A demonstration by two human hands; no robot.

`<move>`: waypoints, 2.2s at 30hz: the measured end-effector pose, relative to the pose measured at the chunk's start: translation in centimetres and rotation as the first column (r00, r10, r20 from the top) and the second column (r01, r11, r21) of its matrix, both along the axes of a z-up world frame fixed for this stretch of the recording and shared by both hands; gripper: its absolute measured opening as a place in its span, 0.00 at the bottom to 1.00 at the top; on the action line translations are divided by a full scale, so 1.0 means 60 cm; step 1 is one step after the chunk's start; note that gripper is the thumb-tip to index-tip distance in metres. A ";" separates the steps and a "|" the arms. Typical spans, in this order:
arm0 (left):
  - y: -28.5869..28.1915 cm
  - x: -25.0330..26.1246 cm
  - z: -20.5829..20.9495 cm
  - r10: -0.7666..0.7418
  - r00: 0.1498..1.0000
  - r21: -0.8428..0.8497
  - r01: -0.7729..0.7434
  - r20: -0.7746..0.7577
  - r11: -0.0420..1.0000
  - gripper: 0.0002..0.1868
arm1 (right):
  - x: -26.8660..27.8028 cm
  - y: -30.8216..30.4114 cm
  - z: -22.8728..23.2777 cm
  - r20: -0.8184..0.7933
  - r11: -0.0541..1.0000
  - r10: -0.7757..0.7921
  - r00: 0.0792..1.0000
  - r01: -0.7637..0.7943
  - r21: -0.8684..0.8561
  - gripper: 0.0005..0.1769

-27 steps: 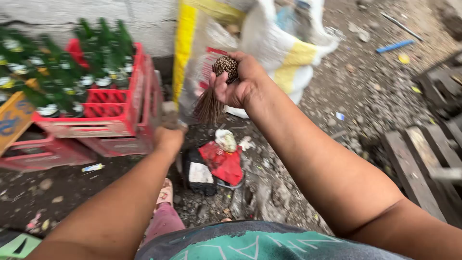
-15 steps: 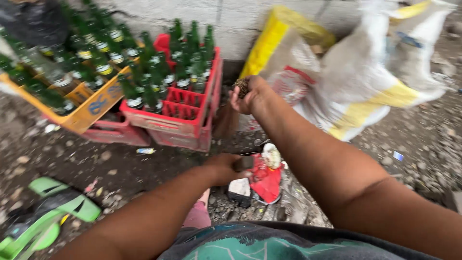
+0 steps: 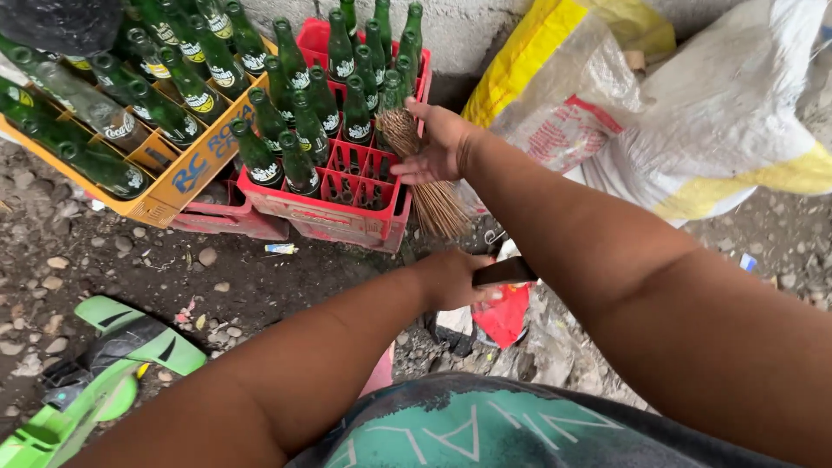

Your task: Sweeping trash and debris into a dustpan and placing it into a sack.

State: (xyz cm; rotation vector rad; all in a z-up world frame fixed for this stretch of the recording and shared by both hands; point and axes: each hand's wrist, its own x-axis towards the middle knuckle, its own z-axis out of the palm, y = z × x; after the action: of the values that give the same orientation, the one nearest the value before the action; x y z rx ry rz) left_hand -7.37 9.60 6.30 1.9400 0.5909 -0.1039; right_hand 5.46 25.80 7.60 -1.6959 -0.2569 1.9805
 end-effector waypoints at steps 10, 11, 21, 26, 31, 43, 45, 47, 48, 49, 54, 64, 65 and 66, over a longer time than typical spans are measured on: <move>-0.002 0.013 -0.010 -0.033 0.999 -0.021 0.032 -0.037 0.999 0.24 | 0.056 -0.053 0.023 -0.001 0.961 0.261 0.965 -0.260 0.092 0.49; 0.001 0.018 -0.017 0.005 0.998 -0.026 -0.007 -0.060 1.000 0.25 | 0.071 -0.066 0.020 0.083 0.962 0.239 0.967 -0.247 0.113 0.43; -0.075 0.066 -0.121 0.138 0.982 -0.056 -0.146 -0.128 0.988 0.22 | 0.199 -0.496 -0.214 0.375 0.892 -0.451 0.810 0.429 0.144 0.17; -0.134 0.095 -0.157 0.247 0.966 -0.022 -0.249 -0.073 0.968 0.24 | 0.123 -0.730 -0.232 0.303 0.856 -0.476 0.825 0.514 -0.053 0.16; -0.212 0.145 -0.113 0.422 0.905 -0.076 -0.417 0.056 0.906 0.25 | 0.040 -0.857 -0.199 0.292 0.843 -0.475 0.830 0.525 -0.121 0.19; -0.351 0.291 0.159 0.807 0.504 -0.744 -0.402 0.307 0.534 0.20 | -0.062 -0.928 -0.104 0.561 0.834 -0.547 0.621 0.349 0.426 0.58; -0.390 0.311 0.194 0.785 0.512 -0.827 -0.225 0.350 0.515 0.19 | -0.068 -0.923 -0.090 0.665 0.761 -0.625 0.408 0.129 0.636 0.64; -0.434 0.308 0.265 0.757 0.545 -0.842 -0.157 0.361 0.516 0.18 | -0.074 -0.921 -0.054 0.594 0.714 -0.692 0.411 0.267 0.647 0.60; -0.457 0.306 0.301 0.730 0.577 -0.857 -0.098 0.366 0.506 0.16 | -0.076 -0.919 -0.036 0.520 0.660 -0.750 0.409 0.402 0.635 0.56; -0.476 0.317 0.319 0.726 0.575 -0.854 -0.088 0.377 0.513 0.16 | -0.066 -0.927 -0.038 0.519 0.654 -0.754 0.402 0.397 0.644 0.56; -0.550 0.395 0.418 0.715 0.520 -0.810 -0.073 0.468 0.583 0.11 | -0.009 -0.943 0.046 0.486 0.455 -0.869 0.094 0.540 0.709 0.36; -0.607 0.392 0.577 0.569 0.473 -0.719 0.238 0.673 0.653 0.12 | 0.165 -0.991 0.138 0.194 0.123 -0.957 -0.216 0.302 0.945 0.18; -0.591 0.396 0.571 0.491 0.462 -0.641 0.256 0.738 0.724 0.17 | 0.176 -0.997 0.157 0.203 0.109 -0.941 -0.272 0.324 0.940 0.15; -0.575 0.400 0.563 0.409 0.454 -0.560 0.272 0.792 0.782 0.23 | 0.187 -1.006 0.173 0.216 0.095 -0.919 -0.328 0.348 0.933 0.11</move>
State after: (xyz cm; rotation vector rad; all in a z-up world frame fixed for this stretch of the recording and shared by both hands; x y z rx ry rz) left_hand 16.63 -24.90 40.07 1.0225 -0.1256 0.7063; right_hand 16.66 -34.55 17.98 -1.5582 0.0086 -0.3170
